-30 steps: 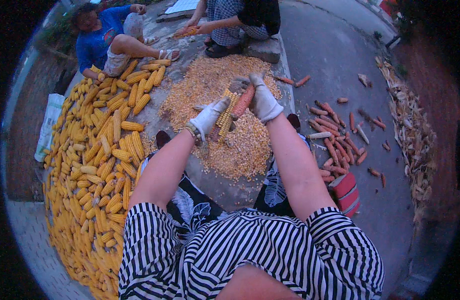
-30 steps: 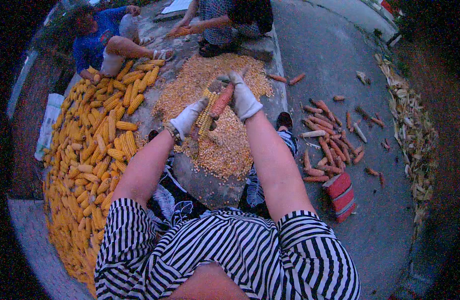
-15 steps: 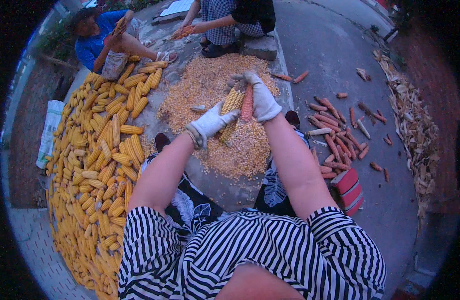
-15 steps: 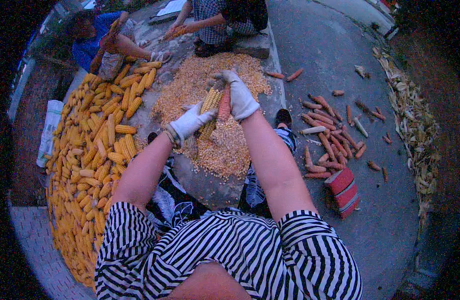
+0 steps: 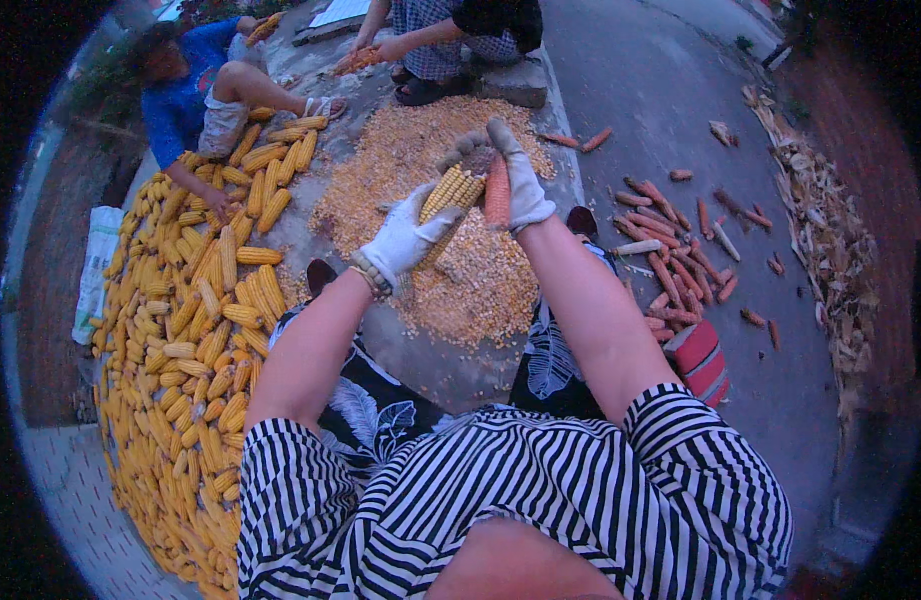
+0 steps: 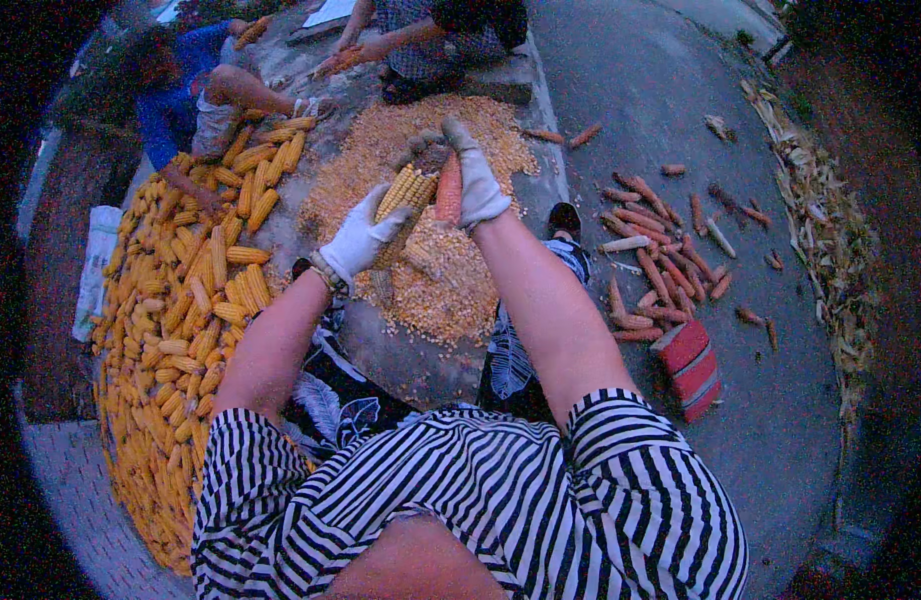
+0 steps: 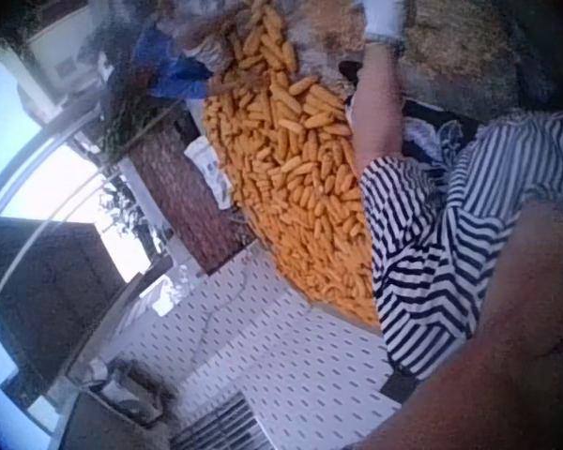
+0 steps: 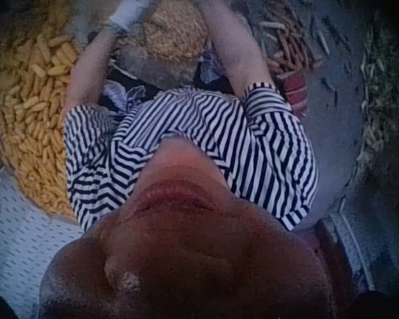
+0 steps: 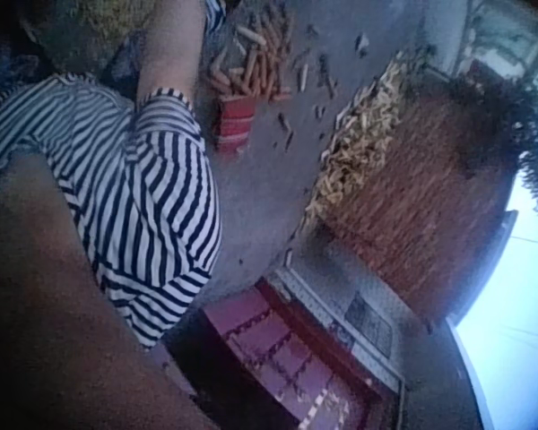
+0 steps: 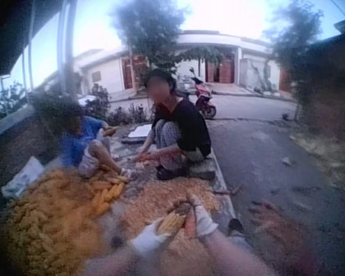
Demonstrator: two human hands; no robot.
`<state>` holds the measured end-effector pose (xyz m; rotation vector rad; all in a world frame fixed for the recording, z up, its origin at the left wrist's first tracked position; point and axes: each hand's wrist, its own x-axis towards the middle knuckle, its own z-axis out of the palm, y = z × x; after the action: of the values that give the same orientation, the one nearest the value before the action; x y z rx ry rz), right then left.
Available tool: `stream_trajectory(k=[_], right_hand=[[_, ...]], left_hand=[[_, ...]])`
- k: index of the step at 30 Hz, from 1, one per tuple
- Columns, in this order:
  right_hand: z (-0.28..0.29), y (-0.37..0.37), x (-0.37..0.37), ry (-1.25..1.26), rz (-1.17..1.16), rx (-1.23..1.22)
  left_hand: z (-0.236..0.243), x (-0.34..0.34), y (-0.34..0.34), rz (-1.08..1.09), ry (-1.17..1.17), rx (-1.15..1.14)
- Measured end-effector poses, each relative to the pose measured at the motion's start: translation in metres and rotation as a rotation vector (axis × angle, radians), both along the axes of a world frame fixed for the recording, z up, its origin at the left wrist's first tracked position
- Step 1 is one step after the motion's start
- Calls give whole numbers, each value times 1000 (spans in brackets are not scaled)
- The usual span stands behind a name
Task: The person uses their hands to strip kernels from corn cobs over a pile of corn on the ground.
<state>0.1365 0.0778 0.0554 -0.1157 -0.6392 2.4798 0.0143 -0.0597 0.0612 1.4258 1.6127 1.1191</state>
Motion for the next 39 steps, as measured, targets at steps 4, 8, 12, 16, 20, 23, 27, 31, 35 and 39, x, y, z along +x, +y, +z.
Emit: stream_trajectory(k=[4,8,12,16,20,23,27,31,35,39], right_hand=[[-4,4,-4,95,70,-94],[-19,11,-8,44,112,-171],[-45,28,-20,-144,-41,-205],[-58,21,-29,-220,-193,-200],[-26,8,-12,-208,-98,-147],[-21,7,1,-42,92,-124],[-29,11,0,17,97,-131],[-43,21,-6,223,312,-300],[-43,16,-15,-18,177,-255],[-34,2,-21,-146,100,-223]], left_hand=[[-25,-13,-3,-56,-208,-83],[-9,-12,-1,-202,-775,-417],[-30,-3,13,49,147,2],[-50,10,21,198,94,-35],[-34,9,15,111,-35,-80],[-10,16,4,43,-290,-128],[-12,9,-2,-127,-404,-197],[-8,9,-2,-252,-690,-381],[-6,-1,3,-93,-893,-491],[-21,-15,10,-29,-918,-539]])
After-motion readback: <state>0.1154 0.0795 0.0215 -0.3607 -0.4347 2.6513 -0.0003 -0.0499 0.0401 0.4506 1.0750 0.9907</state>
